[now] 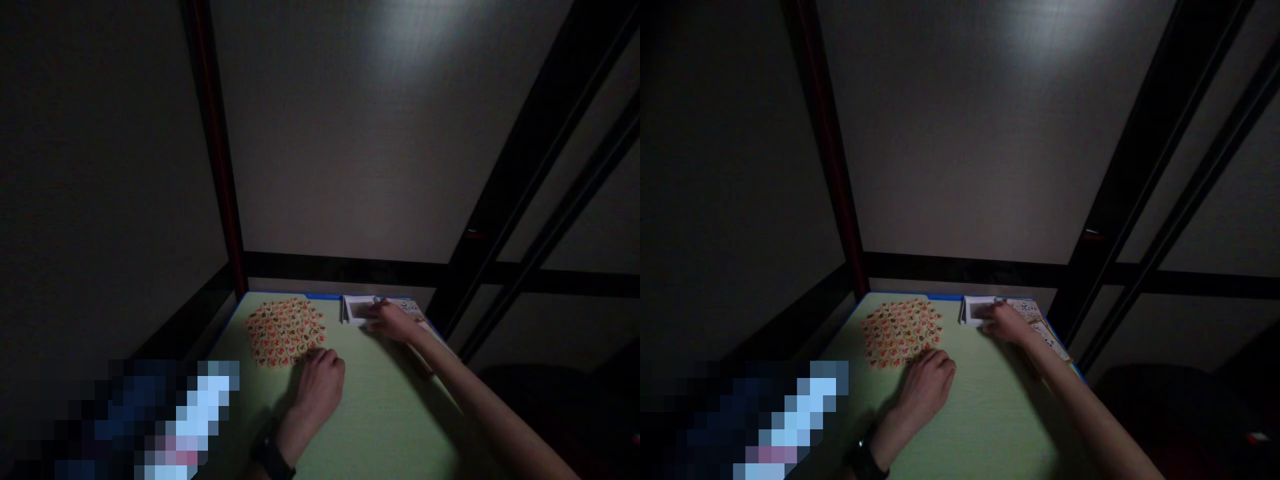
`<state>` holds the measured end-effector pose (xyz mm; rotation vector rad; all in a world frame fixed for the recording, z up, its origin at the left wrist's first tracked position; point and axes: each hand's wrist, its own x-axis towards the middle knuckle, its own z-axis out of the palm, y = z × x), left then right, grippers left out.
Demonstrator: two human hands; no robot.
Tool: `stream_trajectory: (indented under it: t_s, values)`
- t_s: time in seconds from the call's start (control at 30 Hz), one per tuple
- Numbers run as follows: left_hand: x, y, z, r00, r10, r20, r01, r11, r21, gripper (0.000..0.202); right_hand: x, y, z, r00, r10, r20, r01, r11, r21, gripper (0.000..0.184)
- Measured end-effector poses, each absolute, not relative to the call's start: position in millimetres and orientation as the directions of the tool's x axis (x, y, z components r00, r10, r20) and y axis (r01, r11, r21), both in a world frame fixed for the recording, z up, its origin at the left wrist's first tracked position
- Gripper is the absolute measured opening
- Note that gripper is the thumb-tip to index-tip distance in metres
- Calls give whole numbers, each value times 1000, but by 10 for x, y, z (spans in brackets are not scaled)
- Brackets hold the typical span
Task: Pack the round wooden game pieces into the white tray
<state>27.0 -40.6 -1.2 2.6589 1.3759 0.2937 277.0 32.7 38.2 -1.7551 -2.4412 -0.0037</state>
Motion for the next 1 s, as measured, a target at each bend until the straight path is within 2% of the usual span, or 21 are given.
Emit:
stream_trajectory:
  t_s: [0.1,0.2,0.33,0.4,0.5,0.6,0.73,0.83,1.0]
  values:
    - [247,-404,-48,562,818,124,801,-576,164,28,2680,274,304,-262,953,150,959,274,-69,18]
    - [226,-386,-92,556,819,142,808,-573,136,29,2586,159,329,-223,952,208,967,242,-73,21]
    - [178,-340,-112,527,836,152,827,-546,133,30,2448,-270,324,-272,921,277,945,310,-104,24]
    - [154,-315,-116,511,845,160,837,-531,134,30,2356,-520,259,-311,913,264,930,350,-115,21]
    - [128,-285,-113,506,846,165,840,-527,128,32,2233,-775,126,-293,936,195,943,317,-105,17]
    - [117,-278,-86,510,848,147,840,-527,128,35,2176,-843,3,-279,937,212,941,311,-132,17]
    - [122,-300,-42,494,857,145,845,-513,150,33,2149,-813,-144,-334,887,320,894,405,-190,17]
    - [130,-323,-42,460,863,207,848,-497,187,28,2095,-827,-222,-370,838,400,837,488,-248,21]
    - [134,-337,-81,406,869,285,850,-473,233,26,1998,-914,-196,-479,755,447,675,642,-362,26]
